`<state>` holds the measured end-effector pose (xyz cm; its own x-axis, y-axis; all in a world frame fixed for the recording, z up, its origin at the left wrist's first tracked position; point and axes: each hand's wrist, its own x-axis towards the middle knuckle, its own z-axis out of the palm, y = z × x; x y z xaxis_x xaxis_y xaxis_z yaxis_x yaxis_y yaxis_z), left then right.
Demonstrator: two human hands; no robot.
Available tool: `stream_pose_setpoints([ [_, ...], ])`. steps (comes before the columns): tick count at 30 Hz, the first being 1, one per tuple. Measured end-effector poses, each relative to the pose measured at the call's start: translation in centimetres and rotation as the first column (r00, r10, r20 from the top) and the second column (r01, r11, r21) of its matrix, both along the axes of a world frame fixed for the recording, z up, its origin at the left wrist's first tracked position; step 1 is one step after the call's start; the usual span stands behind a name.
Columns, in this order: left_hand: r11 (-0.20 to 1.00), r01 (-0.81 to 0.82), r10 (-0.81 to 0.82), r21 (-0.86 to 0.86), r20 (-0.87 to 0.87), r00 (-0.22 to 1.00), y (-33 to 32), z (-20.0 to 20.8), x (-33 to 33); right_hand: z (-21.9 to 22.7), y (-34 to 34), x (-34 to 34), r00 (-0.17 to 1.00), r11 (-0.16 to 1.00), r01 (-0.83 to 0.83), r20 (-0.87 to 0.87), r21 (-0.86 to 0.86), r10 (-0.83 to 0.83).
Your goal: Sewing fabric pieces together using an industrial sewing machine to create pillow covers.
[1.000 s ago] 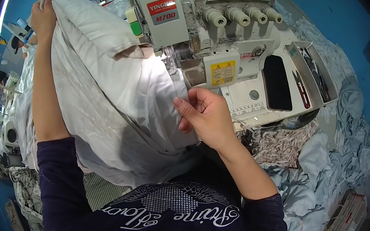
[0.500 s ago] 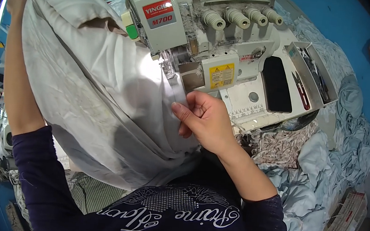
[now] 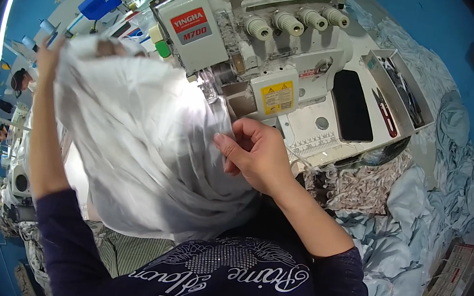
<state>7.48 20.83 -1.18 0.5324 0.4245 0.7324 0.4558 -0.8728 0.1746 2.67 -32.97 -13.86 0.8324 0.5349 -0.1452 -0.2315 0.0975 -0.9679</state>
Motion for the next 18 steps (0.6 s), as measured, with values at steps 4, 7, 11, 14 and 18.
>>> stream_pose_setpoints([
  [4,0.71,0.008,-0.475,-0.704,-0.471,0.743,-28.9,-8.4,-13.8,-1.1,-1.4,0.8,0.999,1.0,0.025,-0.024,0.007,-0.025],
  [7,0.798,0.179,-0.471,-0.575,-0.412,0.78,-35.3,-12.5,-22.5,-0.2,-0.6,-0.3,0.999,0.998,-0.037,0.003,0.05,0.037],
  [11,0.728,0.202,-0.397,-0.655,-0.162,0.904,-35.3,-14.5,-25.0,-1.1,-0.5,0.0,0.998,0.995,-0.019,0.055,0.093,0.014],
  [14,0.663,0.208,-0.358,-0.719,-0.06,0.932,-34.2,-15.0,-24.8,-2.0,-0.5,0.2,0.995,0.987,-0.043,0.097,0.153,0.028],
  [18,0.723,0.254,-0.286,-0.642,0.056,0.956,-32.6,-16.4,-23.9,-1.9,-0.3,-0.1,0.994,0.986,-0.044,0.106,0.16,0.027],
])
